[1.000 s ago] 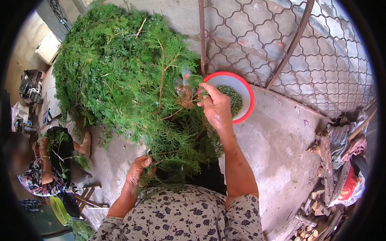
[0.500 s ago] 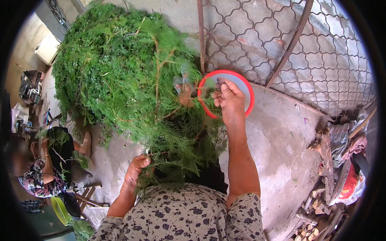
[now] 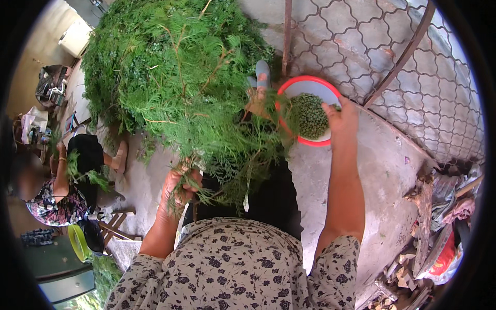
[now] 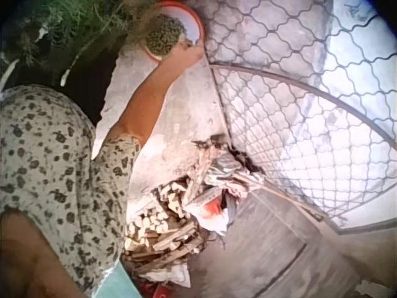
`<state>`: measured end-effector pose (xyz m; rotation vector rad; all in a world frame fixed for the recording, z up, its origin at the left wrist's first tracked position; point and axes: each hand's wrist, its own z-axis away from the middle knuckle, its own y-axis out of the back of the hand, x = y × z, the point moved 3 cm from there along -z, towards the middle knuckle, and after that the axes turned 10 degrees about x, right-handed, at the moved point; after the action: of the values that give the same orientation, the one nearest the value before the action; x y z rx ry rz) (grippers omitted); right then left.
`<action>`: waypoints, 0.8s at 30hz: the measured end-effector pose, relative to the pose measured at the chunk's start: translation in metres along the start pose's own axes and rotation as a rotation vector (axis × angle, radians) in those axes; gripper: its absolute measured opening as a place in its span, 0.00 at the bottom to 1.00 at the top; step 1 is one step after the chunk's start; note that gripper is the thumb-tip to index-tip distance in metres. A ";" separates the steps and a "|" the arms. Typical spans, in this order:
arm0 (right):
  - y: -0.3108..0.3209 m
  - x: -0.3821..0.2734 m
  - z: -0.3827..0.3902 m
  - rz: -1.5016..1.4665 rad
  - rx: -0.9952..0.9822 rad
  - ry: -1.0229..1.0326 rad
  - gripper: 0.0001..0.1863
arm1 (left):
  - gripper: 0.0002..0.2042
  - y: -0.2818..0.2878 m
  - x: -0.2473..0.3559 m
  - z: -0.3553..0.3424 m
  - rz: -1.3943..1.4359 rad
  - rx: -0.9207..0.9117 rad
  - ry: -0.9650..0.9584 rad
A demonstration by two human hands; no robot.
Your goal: Picking small green peppers from branches and placing them into a bowl.
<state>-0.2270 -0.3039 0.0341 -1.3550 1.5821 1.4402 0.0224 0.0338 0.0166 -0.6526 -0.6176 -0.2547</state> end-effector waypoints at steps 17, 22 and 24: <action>0.007 0.057 -0.023 -0.971 0.322 -0.685 0.13 | 0.11 -0.005 0.012 -0.024 0.510 -0.523 0.163; -0.026 0.061 0.039 -0.980 0.161 -0.738 0.09 | 0.05 -0.006 0.023 -0.027 0.626 -0.430 0.080; -0.045 0.057 0.065 -0.996 0.005 -0.760 0.09 | 0.06 -0.004 0.026 -0.031 0.638 -0.429 0.065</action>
<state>-0.2143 -0.2529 -0.0479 -1.1045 0.3092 1.0651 0.0559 0.0106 0.0151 -1.2125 -0.2645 0.1964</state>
